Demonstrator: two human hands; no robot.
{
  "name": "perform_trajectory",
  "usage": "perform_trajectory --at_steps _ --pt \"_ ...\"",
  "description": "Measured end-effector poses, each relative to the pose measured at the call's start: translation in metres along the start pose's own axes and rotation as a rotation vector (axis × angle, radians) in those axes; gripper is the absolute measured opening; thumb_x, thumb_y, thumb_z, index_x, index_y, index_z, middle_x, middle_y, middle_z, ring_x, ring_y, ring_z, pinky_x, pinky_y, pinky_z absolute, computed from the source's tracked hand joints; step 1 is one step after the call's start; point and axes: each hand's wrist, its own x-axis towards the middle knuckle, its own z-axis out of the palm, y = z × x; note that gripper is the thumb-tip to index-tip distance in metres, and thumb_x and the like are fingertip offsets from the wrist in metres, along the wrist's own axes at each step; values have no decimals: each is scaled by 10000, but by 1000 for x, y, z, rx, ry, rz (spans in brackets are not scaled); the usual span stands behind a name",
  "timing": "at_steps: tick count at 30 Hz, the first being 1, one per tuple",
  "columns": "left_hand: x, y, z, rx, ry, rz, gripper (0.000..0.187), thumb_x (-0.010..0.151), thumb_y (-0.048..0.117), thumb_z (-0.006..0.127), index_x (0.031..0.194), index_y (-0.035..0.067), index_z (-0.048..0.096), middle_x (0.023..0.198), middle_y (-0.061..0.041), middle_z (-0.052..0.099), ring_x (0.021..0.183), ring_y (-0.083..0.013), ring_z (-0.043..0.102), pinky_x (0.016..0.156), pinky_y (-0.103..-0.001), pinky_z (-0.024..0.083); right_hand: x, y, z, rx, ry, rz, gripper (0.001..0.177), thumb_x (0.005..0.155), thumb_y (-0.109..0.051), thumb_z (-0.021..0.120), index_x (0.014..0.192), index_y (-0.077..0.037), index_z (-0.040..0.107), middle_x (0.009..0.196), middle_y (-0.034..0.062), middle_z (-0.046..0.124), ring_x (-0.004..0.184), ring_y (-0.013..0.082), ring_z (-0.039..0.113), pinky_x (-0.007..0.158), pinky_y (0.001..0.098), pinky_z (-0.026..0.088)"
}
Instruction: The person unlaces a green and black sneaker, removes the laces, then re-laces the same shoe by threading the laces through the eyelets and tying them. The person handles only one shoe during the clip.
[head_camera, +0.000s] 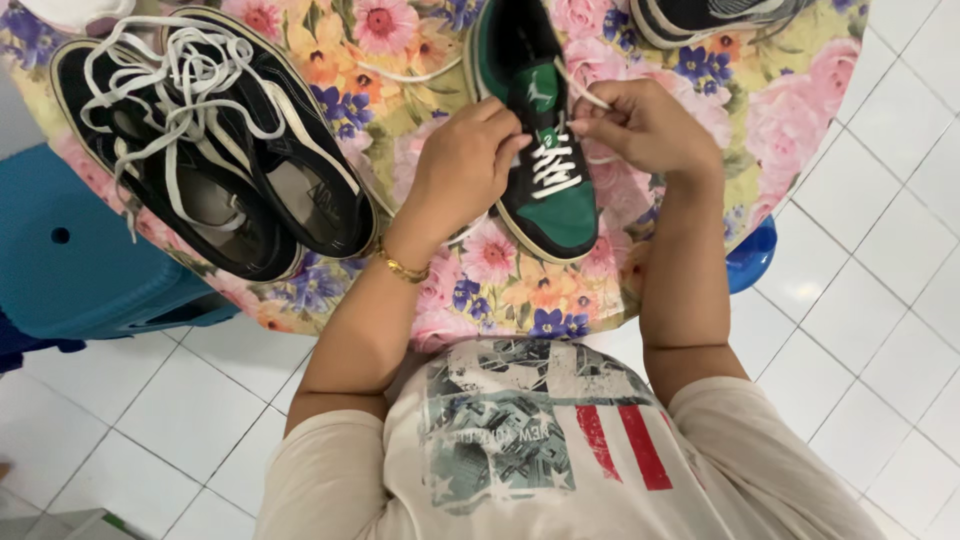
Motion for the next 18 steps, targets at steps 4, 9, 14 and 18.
perform_trajectory --at_steps 4,9,14,18 --pt "4 -5 5 -18 37 6 146 993 162 692 948 36 633 973 -124 629 964 -354 627 816 -440 511 -2 1 -3 -48 -14 -122 92 1037 -85 683 1009 -7 645 741 -83 517 666 10 433 569 220 359" --pt "5 -18 1 -89 -50 79 382 851 323 828 880 2 622 875 -143 604 849 -352 608 731 -422 496 -4 -1 2 -42 11 -79 161 906 -70 798 941 -15 651 701 -70 481 631 14 415 542 224 346" --pt "7 -23 9 -139 -104 -55 340 907 347 811 871 42 667 885 -110 626 815 -305 642 715 -407 512 0 1 9 -25 52 -85 149 959 -89 770 906 -27 645 719 -90 536 632 0 449 534 209 353" --pt "5 -18 17 -7 -32 13 272 935 301 771 860 59 672 906 -116 623 883 -336 644 751 -431 516 2 1 7 34 -14 -48 147 985 -87 742 903 -39 630 657 -82 483 587 8 403 519 215 303"
